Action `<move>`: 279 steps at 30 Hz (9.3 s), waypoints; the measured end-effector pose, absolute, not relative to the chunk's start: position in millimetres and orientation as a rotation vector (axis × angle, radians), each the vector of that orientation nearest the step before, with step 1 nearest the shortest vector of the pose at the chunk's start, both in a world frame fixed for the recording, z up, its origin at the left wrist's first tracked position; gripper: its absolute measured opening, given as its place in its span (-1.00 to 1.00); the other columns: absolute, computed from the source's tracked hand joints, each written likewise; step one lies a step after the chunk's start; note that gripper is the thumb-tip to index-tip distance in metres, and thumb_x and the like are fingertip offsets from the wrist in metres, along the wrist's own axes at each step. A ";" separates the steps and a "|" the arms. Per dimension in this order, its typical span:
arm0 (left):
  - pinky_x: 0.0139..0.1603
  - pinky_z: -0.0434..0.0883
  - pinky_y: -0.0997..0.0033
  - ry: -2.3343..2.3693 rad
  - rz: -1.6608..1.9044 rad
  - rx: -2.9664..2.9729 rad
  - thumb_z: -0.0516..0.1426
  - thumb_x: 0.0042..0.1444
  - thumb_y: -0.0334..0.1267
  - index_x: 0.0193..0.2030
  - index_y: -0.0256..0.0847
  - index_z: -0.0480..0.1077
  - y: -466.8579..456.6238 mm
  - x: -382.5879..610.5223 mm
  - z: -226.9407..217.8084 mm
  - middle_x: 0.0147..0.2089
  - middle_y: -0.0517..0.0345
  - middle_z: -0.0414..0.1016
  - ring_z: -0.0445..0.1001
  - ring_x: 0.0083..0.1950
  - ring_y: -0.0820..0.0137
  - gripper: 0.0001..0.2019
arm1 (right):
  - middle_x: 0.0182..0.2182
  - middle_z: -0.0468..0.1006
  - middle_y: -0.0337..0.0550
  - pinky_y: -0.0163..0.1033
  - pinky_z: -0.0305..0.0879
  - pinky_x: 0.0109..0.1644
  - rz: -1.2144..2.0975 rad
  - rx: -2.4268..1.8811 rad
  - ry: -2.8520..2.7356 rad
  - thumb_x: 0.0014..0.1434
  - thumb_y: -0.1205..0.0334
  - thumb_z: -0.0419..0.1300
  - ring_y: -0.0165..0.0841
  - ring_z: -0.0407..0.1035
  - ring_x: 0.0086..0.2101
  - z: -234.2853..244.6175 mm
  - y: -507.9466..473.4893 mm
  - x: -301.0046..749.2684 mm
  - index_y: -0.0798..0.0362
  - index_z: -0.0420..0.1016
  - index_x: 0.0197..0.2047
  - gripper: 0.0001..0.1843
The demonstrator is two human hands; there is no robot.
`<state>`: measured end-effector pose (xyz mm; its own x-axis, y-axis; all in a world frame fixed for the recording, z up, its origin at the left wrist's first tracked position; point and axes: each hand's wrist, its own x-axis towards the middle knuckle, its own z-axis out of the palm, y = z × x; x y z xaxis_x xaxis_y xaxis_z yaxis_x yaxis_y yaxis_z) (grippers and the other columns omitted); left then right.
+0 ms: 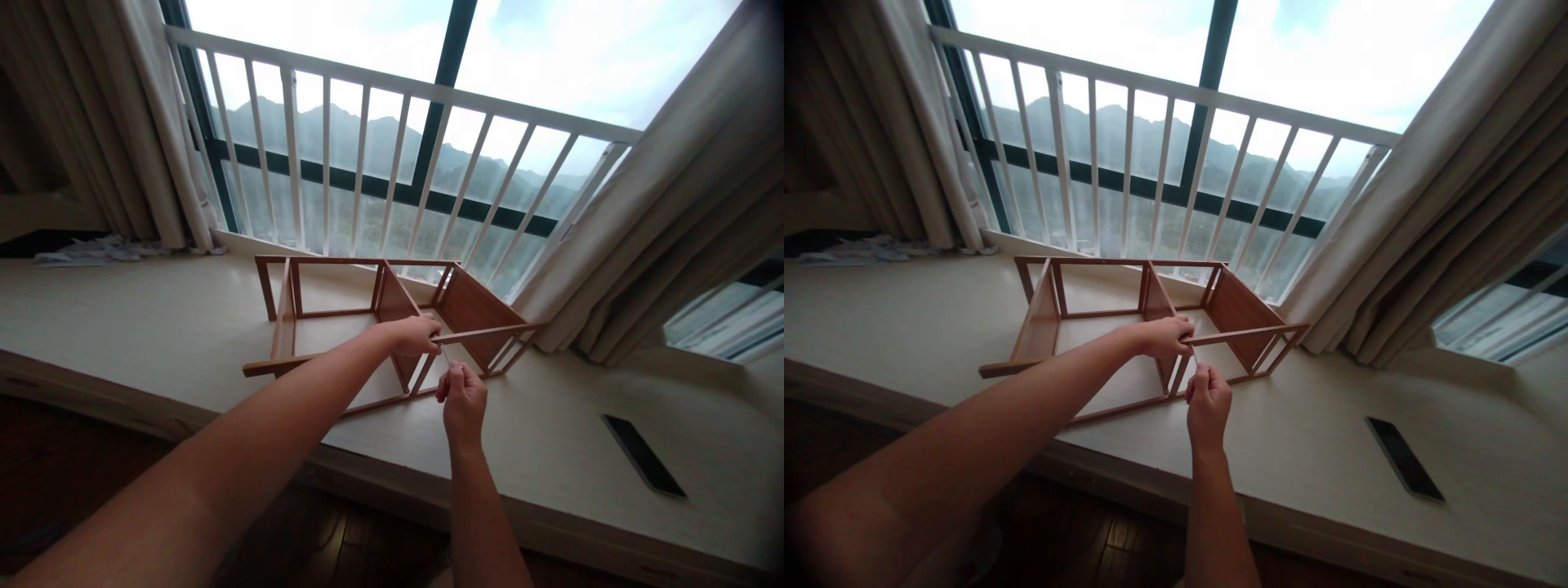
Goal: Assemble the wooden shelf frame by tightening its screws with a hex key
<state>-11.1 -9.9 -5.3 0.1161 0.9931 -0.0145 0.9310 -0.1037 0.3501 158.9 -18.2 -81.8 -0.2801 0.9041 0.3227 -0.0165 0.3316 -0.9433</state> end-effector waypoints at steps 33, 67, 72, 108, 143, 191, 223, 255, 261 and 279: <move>-0.06 0.36 0.36 1.908 0.293 2.126 0.11 0.12 -0.03 -0.22 -0.21 0.33 -9.3 -11.6 -5.9 -0.06 0.08 0.28 0.40 -0.13 0.32 -0.73 | -0.58 0.28 -0.31 -0.29 0.02 -0.38 0.601 -0.816 -2.124 0.36 0.00 -0.08 -0.41 0.18 -0.53 -61.5 -4.6 175.8 0.01 0.23 -0.43 -0.62; -0.11 0.34 0.39 1.886 0.335 2.104 0.12 0.09 -0.05 -0.26 -0.20 0.30 -9.4 -11.5 -4.5 -0.10 0.11 0.28 0.38 -0.13 0.34 -0.75 | -0.51 0.47 -0.19 -0.30 0.16 -0.36 0.500 -0.888 -1.991 0.34 -0.03 -0.05 -0.37 0.34 -0.51 -75.9 1.5 180.2 0.05 0.43 -0.34 -0.60; -0.08 0.35 0.38 1.894 0.323 2.096 0.12 0.09 -0.05 -0.24 -0.20 0.32 -10.2 -10.8 -2.6 -0.07 0.09 0.28 0.39 -0.12 0.33 -0.74 | -0.51 0.46 -0.20 -0.30 0.16 -0.37 0.514 -0.877 -1.994 0.34 -0.03 -0.05 -0.37 0.33 -0.51 -76.6 1.6 180.8 0.05 0.42 -0.33 -0.60; -0.06 0.35 0.39 1.897 0.299 2.123 0.11 0.11 -0.06 -0.22 -0.21 0.34 -9.5 -10.2 -3.2 -0.07 0.08 0.29 0.39 -0.12 0.33 -0.75 | -0.33 0.60 -0.05 -0.25 0.25 -0.17 0.255 -0.774 -1.955 0.33 0.08 0.02 -0.31 0.44 -0.33 -71.7 -6.2 172.6 0.12 0.59 -0.21 -0.62; -0.07 0.34 0.42 1.883 0.324 2.139 0.12 0.10 -0.08 -0.24 -0.22 0.33 -8.5 -11.2 -6.0 -0.08 0.10 0.29 0.37 -0.15 0.37 -0.76 | -0.73 0.24 -0.35 -0.33 0.02 -0.63 1.658 -0.729 -1.141 0.17 0.02 0.14 -0.47 0.13 -0.70 -67.4 -21.3 155.7 0.02 0.15 -0.61 -0.58; -0.13 0.34 0.43 1.906 0.317 2.141 0.14 0.09 -0.12 -0.23 -0.21 0.33 -7.5 -10.0 -5.6 -0.08 0.12 0.29 0.37 -0.17 0.39 -0.78 | -0.62 0.06 -0.42 -0.50 -0.03 -0.64 2.445 -0.144 -0.394 0.34 0.35 -0.03 -0.57 -0.07 -0.66 -50.2 -38.0 157.7 0.02 0.02 -0.49 -0.66; -0.10 0.36 0.40 1.877 0.323 2.128 0.13 0.08 -0.10 -0.26 -0.21 0.33 -10.0 -10.0 -2.9 -0.08 0.12 0.28 0.36 -0.19 0.39 -0.78 | -0.73 0.12 -0.40 -0.37 -0.16 -0.67 1.858 -0.580 -1.217 0.13 0.09 0.13 -0.56 -0.07 -0.71 -57.3 -24.2 154.5 0.02 0.04 -0.63 -0.58; -0.13 0.34 0.41 1.866 0.337 2.125 0.13 0.08 -0.07 -0.26 -0.21 0.31 -7.6 -10.8 -5.6 -0.09 0.11 0.29 0.36 -0.18 0.38 -0.76 | -0.59 0.29 -0.28 -0.28 0.00 -0.36 0.481 -0.873 -2.072 0.37 0.04 -0.10 -0.40 0.20 -0.52 -64.8 -7.6 174.0 0.02 0.23 -0.46 -0.60; -0.08 0.35 0.41 1.873 0.328 2.132 0.13 0.09 -0.09 -0.23 -0.22 0.34 -6.3 -11.1 -6.9 -0.07 0.10 0.30 0.37 -0.14 0.36 -0.77 | -0.59 0.30 -0.28 -0.29 0.01 -0.35 0.437 -0.887 -2.074 0.37 0.01 -0.10 -0.40 0.22 -0.53 -68.4 -7.1 173.2 0.03 0.24 -0.45 -0.59; -0.10 0.35 0.40 1.865 0.340 2.152 0.13 0.06 -0.09 -0.27 -0.20 0.30 -4.7 -12.6 -8.8 -0.10 0.12 0.27 0.35 -0.18 0.38 -0.77 | -0.59 0.38 -0.23 -0.28 0.00 -0.37 0.438 -0.979 -2.061 0.35 0.03 -0.09 -0.40 0.25 -0.53 -72.5 -14.4 170.2 0.05 0.30 -0.47 -0.58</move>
<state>-12.6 -4.7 -8.8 0.1423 0.9898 -0.0009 0.9258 -0.1328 0.3539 170.2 -14.4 -72.5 -0.3844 0.7670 0.5139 0.4915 0.6412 -0.5893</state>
